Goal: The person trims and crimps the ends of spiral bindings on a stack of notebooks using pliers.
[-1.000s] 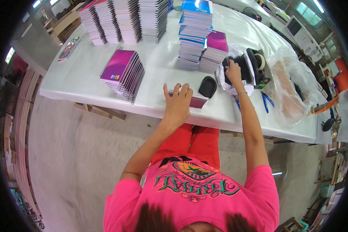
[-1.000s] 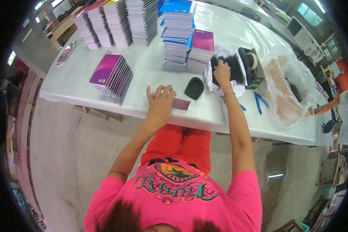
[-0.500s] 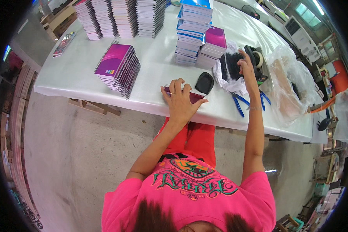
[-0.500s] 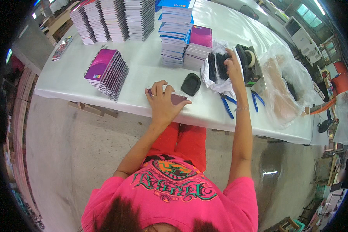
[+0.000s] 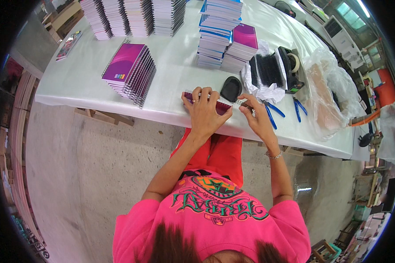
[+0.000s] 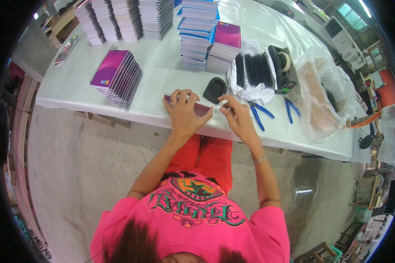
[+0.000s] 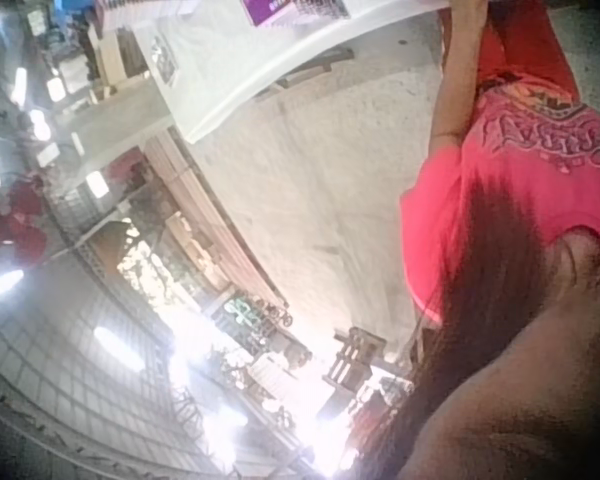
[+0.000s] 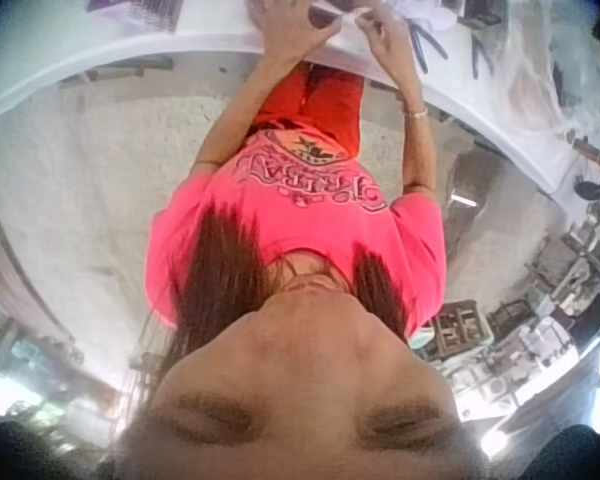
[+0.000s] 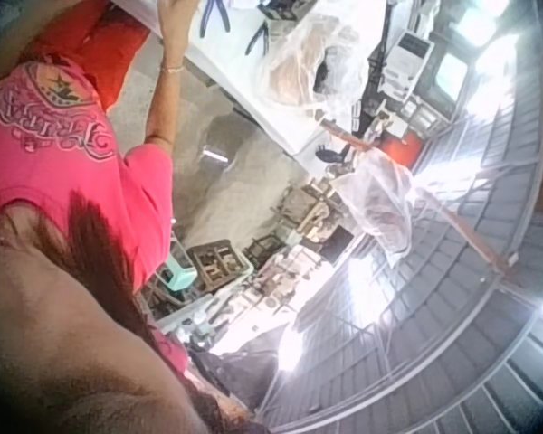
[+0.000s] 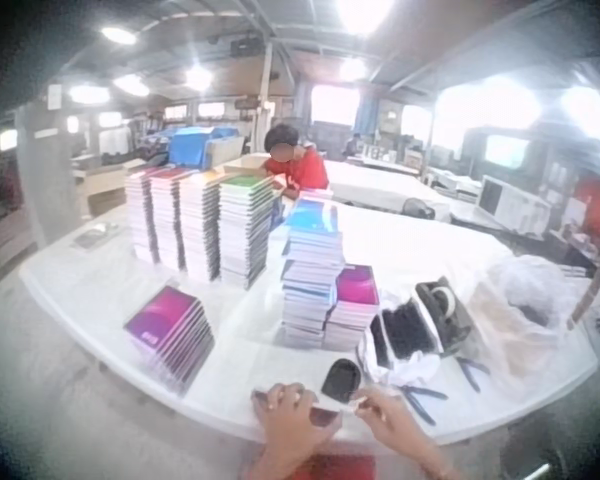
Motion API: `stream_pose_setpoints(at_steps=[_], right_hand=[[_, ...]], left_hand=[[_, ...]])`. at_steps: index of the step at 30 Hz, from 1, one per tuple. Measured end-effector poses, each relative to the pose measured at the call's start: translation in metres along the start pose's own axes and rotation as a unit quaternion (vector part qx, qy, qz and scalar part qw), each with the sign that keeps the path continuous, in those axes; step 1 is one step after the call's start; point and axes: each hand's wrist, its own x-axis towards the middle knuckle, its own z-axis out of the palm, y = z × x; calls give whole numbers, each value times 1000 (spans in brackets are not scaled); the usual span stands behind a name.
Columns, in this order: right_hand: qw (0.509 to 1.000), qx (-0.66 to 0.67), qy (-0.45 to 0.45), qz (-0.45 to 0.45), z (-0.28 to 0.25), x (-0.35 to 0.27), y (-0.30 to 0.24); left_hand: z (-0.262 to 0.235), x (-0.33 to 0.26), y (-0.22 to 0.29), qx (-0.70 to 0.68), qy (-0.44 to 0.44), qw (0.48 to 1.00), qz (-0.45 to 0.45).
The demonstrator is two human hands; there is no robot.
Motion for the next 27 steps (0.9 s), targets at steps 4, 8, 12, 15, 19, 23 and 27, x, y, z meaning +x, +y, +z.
stream_pose_setpoints(at_steps=[4,8,12,15,19,23,27], right_hand=[[999,29,10,-26,8,-2,7],[998,-40,6,-49,7,-2,6],[997,-46,9,-58,10,-4,10],[998,38,-27,-38,8,-5,5],[999,-25,-15,-32,6,-7,-2],[997,55,49,-15,2,-5,4],[998,47,16,-46,7,-6,0]], left_hand=[[1,1,-1,-5,-5,1000,5],[1,1,-3,-5,4,1000,11],[1,1,-3,-1,5,1000,19],[1,1,-4,3,-1,1000,19],[0,5,-4,0,-11,1000,18],[-2,5,-2,0,-15,1000,19],[-2,5,-2,5,-20,1000,18]])
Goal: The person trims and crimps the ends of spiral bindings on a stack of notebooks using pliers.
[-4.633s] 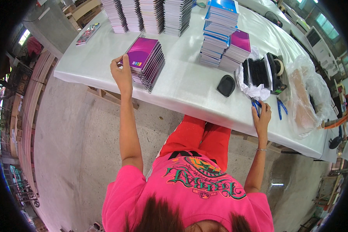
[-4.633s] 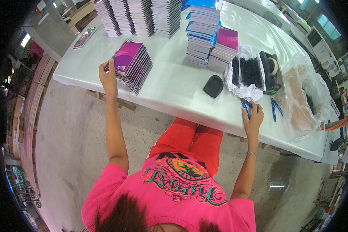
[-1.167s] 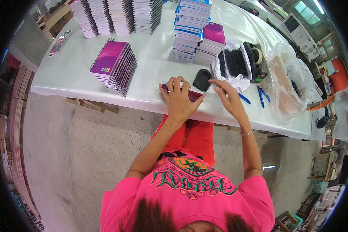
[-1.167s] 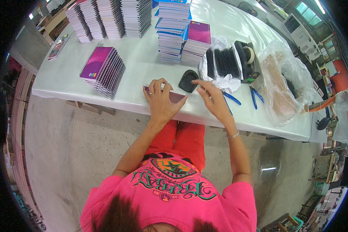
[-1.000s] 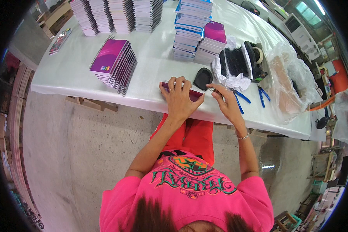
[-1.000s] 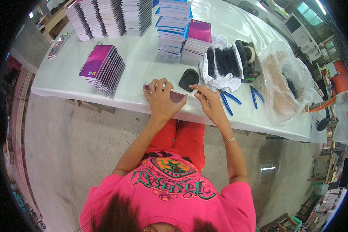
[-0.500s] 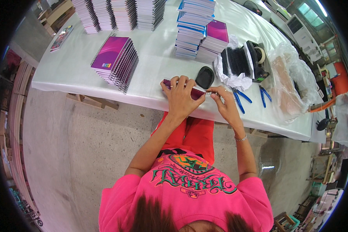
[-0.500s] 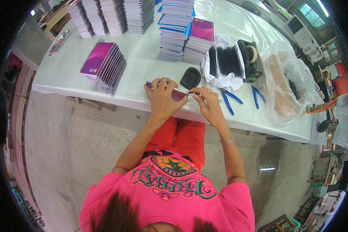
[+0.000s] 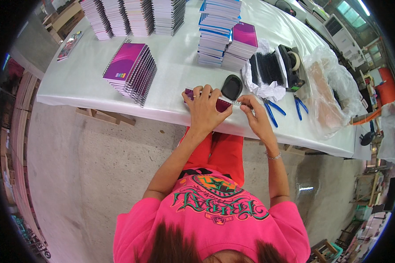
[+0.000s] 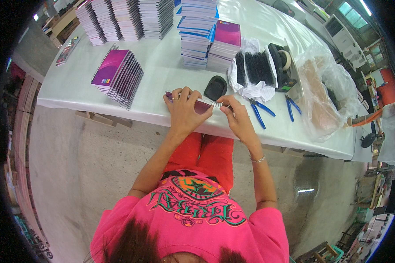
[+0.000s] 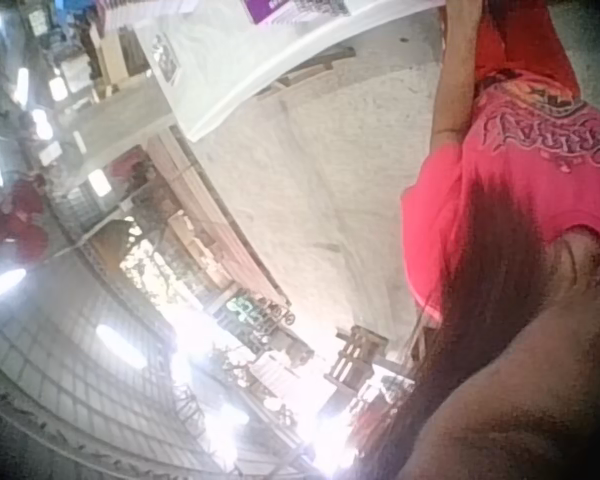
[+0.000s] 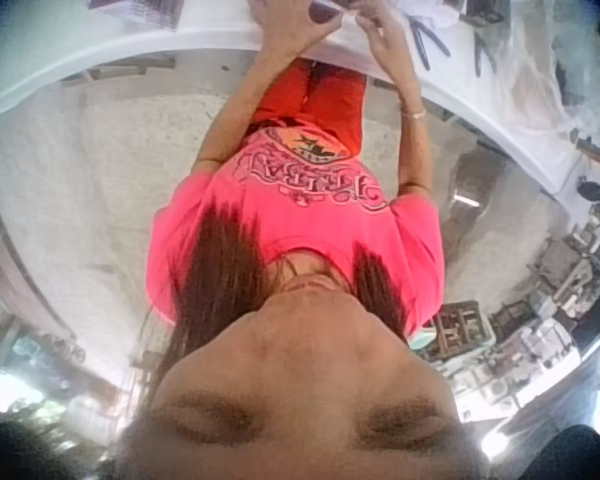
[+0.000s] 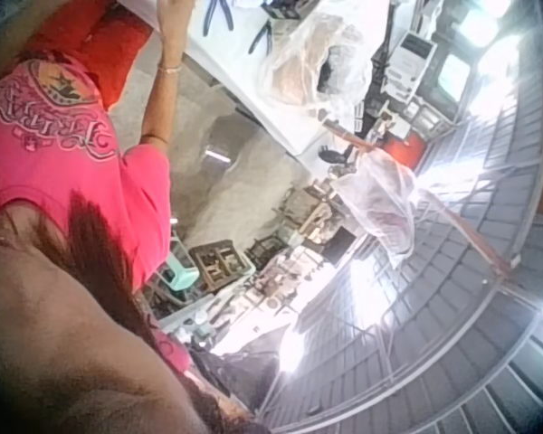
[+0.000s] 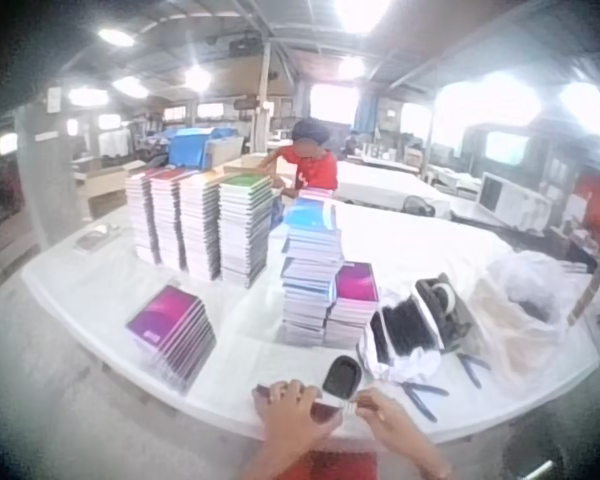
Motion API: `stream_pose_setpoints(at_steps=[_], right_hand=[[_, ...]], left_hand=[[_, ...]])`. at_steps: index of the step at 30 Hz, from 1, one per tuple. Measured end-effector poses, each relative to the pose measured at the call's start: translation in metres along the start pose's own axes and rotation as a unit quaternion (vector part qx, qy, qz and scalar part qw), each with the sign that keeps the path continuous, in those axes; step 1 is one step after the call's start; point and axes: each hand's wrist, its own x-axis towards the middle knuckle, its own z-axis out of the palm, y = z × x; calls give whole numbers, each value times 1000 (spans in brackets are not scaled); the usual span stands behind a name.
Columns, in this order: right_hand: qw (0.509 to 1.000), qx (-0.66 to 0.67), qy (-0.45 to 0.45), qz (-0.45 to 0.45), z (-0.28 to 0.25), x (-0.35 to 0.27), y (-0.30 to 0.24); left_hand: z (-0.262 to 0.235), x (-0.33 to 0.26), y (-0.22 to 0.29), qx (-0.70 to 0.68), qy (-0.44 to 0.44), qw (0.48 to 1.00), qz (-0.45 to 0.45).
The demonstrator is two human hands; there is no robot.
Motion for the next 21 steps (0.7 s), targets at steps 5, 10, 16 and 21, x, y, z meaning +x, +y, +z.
stream_pose_setpoints(at_steps=[5,10,16,21], right_hand=[[995,72,-31,65,1,-6,3],[993,98,1,59,9,-7,10],[997,18,-54,43,5,-2,17],[999,-23,25,27,4,4,-5]], left_hand=[[2,0,-1,3,-3,1000,2],[4,1,-1,7,2,1000,5],[0,0,-2,13,-21,1000,4],[-12,3,-5,26,-63,998,18]])
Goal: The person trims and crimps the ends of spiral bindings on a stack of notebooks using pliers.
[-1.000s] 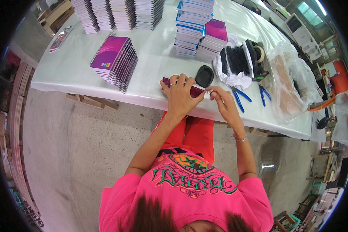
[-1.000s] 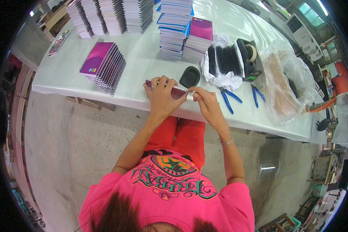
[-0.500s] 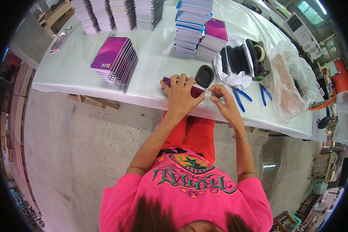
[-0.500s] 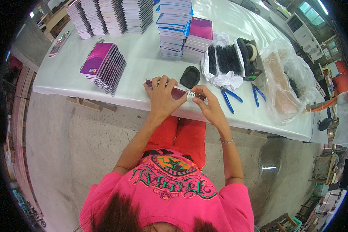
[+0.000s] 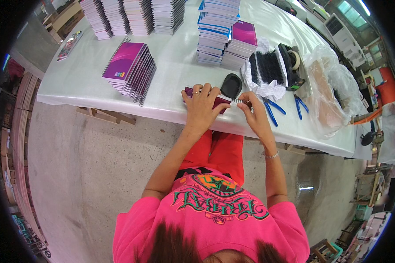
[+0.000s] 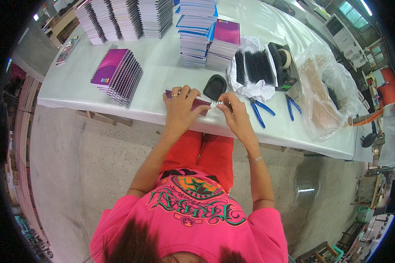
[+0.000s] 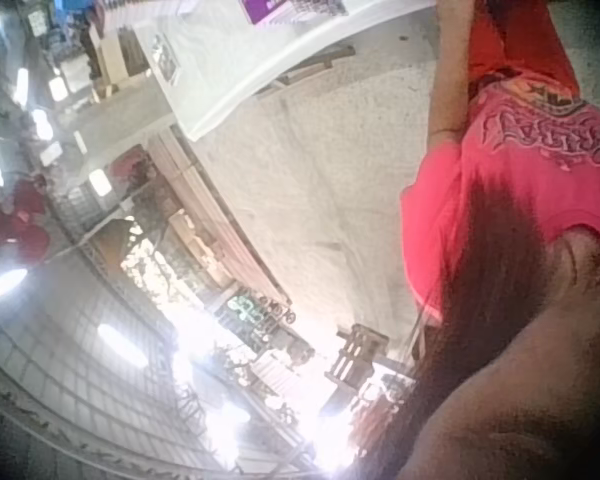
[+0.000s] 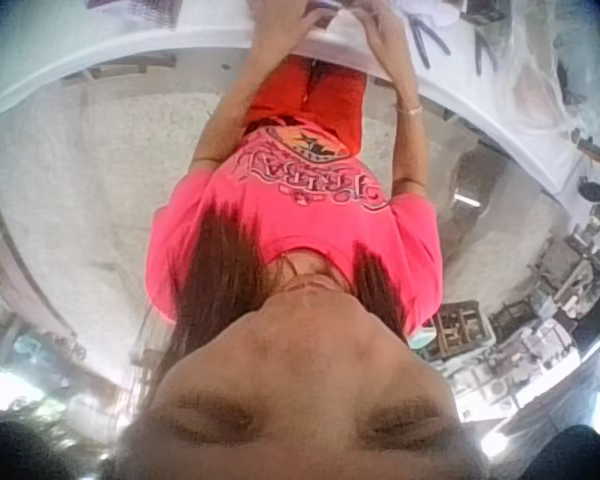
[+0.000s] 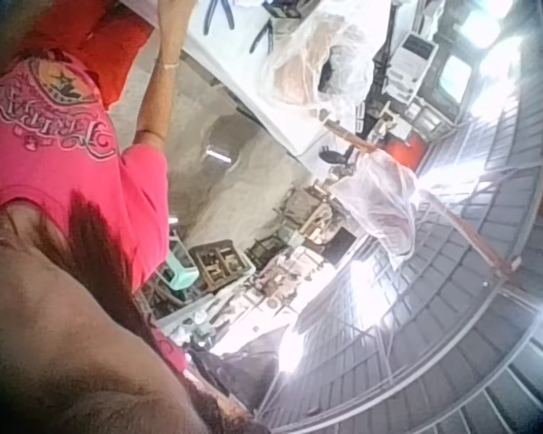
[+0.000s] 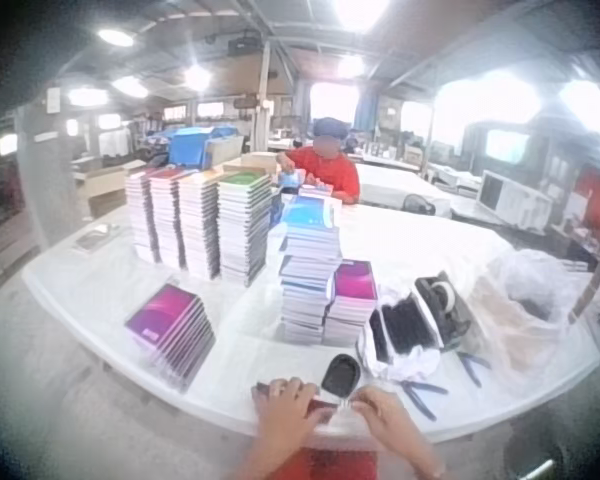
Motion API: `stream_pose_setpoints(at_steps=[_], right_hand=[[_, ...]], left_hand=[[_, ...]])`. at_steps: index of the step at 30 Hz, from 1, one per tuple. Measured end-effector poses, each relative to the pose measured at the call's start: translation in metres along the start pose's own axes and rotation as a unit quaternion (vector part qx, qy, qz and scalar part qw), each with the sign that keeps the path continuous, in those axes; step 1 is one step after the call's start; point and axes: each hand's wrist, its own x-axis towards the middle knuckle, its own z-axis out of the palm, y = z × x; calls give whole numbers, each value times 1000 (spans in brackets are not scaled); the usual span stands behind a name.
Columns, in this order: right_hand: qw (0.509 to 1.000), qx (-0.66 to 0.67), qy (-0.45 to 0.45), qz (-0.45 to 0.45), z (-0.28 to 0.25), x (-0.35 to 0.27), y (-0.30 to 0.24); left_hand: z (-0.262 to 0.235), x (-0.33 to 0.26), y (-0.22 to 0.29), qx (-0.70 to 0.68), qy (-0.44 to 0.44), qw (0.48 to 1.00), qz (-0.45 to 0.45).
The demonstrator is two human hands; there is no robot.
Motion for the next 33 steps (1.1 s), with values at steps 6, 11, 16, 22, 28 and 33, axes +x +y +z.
stream_pose_setpoints(at_steps=[6,11,16,22,28,33], right_hand=[[999,-35,-5,-33,2,10,-8],[993,-90,-5,-75,7,15,-2],[979,-184,19,-90,11,16,-1],[973,-210,13,-97,12,16,-6],[987,-97,-117,-60,-1,21,9],[982,-147,-81,-82,-2,40,46]], left_hand=[[-4,-3,-3,5,-27,1000,5],[-5,-5,-12,-21,3,1000,-2],[-6,-7,-21,-175,139,974,-42],[4,-18,-27,-246,103,960,-86],[3,-20,-42,-265,49,962,-47],[-10,-8,-70,-293,8,956,-23]])
